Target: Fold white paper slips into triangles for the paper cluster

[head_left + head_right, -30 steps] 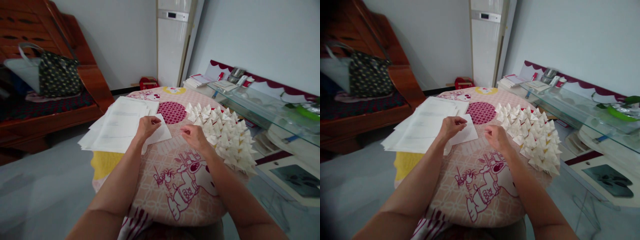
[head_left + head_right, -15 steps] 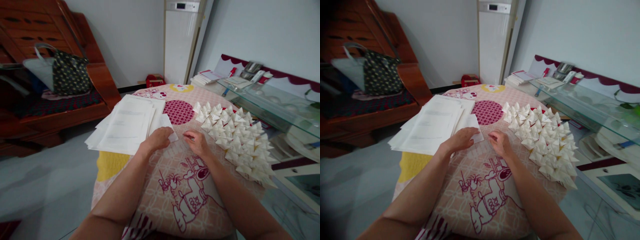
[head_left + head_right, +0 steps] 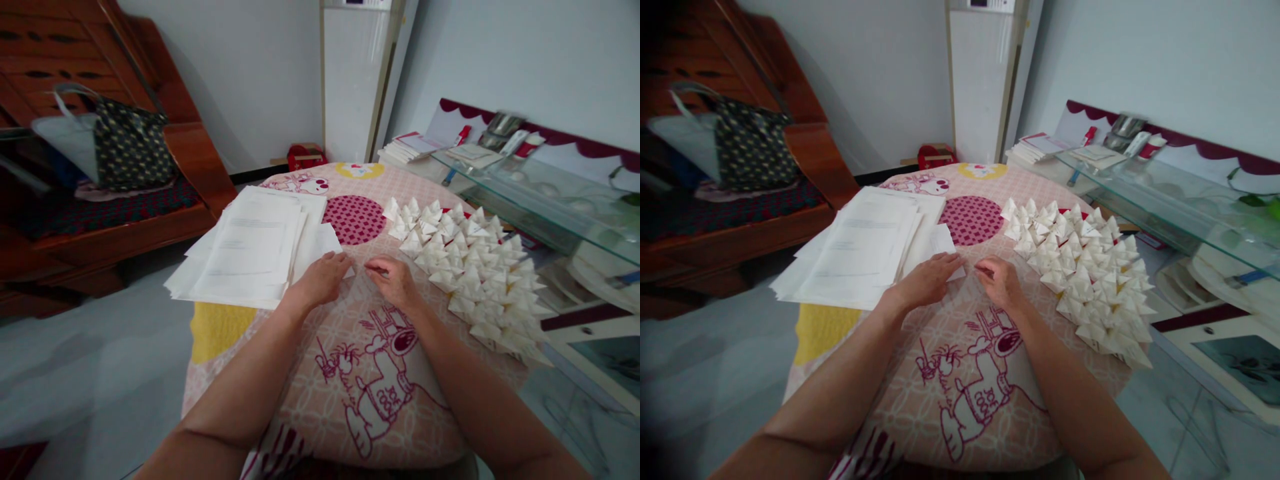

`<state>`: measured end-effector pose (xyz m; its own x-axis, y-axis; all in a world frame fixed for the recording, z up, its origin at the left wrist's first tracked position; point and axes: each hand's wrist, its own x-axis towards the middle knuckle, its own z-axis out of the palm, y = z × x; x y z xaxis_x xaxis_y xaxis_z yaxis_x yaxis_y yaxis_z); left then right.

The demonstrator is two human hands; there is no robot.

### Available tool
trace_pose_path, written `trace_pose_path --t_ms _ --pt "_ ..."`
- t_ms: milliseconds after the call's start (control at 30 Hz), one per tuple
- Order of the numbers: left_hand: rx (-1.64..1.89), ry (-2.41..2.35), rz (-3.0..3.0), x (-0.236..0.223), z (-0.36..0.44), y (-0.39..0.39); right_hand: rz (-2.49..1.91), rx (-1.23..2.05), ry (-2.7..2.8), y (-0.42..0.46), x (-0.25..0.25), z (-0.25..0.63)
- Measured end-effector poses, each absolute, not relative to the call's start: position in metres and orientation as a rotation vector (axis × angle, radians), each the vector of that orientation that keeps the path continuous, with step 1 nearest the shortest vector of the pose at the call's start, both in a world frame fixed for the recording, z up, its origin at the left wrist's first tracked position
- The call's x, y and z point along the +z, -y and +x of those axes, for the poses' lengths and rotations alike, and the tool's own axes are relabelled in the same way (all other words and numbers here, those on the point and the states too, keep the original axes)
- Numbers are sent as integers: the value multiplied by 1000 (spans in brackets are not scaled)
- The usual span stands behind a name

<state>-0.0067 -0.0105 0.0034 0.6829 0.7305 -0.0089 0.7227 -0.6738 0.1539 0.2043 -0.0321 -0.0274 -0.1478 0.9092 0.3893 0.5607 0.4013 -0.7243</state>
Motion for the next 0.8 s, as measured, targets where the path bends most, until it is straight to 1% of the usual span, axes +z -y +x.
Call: trace_pose_path --t_ms 233,500,667,800 --pt "133 -1227 2764 1 -6 7 -1268 532 1839 32 -27 205" --pt "179 -1766 2549 14 -13 1 -1256 536 1848 32 -28 206" --pt "161 -1835 2526 16 -14 -1 -1253 539 1858 33 -29 207" --pt "291 -1857 2467 14 -13 -4 -1282 584 1800 34 -29 208"
